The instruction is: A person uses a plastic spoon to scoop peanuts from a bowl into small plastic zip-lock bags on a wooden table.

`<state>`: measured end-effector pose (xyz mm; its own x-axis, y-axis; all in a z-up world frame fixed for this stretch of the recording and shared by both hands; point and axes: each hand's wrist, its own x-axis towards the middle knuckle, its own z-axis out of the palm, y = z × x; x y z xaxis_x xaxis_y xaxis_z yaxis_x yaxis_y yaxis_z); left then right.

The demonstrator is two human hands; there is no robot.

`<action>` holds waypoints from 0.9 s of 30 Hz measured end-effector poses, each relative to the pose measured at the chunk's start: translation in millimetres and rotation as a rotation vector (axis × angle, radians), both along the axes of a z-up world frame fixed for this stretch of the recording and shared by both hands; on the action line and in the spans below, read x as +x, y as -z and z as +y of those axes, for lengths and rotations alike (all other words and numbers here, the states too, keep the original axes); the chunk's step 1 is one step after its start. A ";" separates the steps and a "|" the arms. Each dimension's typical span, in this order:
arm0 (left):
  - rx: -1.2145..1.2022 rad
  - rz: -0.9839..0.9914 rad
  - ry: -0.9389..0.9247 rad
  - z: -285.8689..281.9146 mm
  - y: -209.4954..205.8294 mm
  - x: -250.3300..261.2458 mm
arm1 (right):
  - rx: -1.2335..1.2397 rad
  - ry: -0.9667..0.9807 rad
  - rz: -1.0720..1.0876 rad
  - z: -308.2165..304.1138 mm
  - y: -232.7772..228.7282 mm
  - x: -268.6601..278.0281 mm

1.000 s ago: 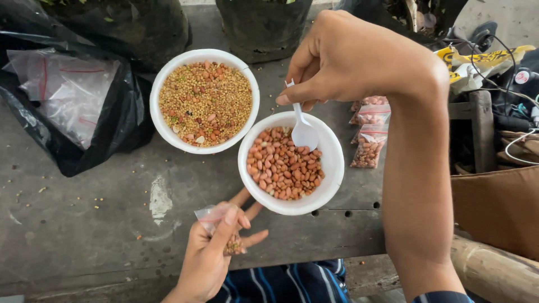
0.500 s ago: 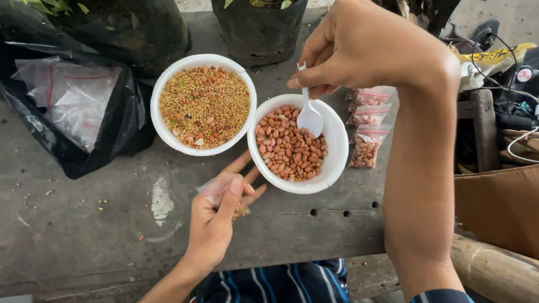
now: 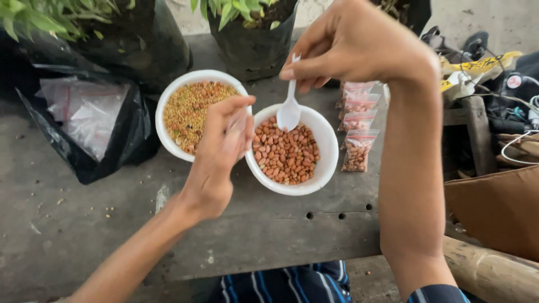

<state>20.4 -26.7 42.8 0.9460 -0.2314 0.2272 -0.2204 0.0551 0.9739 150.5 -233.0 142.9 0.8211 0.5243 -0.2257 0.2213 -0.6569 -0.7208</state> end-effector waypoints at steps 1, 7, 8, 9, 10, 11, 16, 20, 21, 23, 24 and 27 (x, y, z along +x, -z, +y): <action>-0.001 -0.008 0.005 -1.7 -1.4 5.3 | -0.001 0.005 -0.008 -0.9 1.7 1.8; 0.169 -0.336 0.029 -0.3 18.0 16.7 | 0.010 -0.099 0.060 4.0 8.3 9.3; 0.255 -0.386 0.022 3.2 20.6 14.6 | -0.008 -0.102 0.101 5.7 9.9 10.5; 0.341 -0.433 0.013 6.8 23.4 11.4 | -0.026 -0.107 0.145 8.0 11.9 11.4; 0.340 -0.424 0.013 5.3 25.8 9.4 | -0.027 -0.108 0.154 10.4 13.6 11.0; 0.302 -0.446 0.052 4.0 27.3 8.7 | -0.082 -0.096 0.196 13.4 13.6 11.8; 0.424 -0.447 0.067 5.3 37.7 2.1 | -0.186 -0.080 0.232 18.3 18.5 15.8; 0.318 -0.432 -0.006 3.4 40.8 1.1 | -0.098 -0.048 0.247 12.9 15.7 15.1; 0.275 -0.416 -0.025 3.5 42.7 1.2 | -0.083 -0.054 0.214 11.4 12.8 14.4; 0.289 -0.470 -0.070 1.5 48.7 -0.2 | -0.099 -0.038 0.183 9.2 4.0 9.2; 0.301 -0.522 -0.112 0.5 52.1 -1.5 | -0.116 -0.021 0.155 8.2 -0.1 6.1; 0.312 -0.613 -0.201 -3.6 59.1 -3.1 | -0.124 0.052 0.093 -1.4 -9.4 -2.2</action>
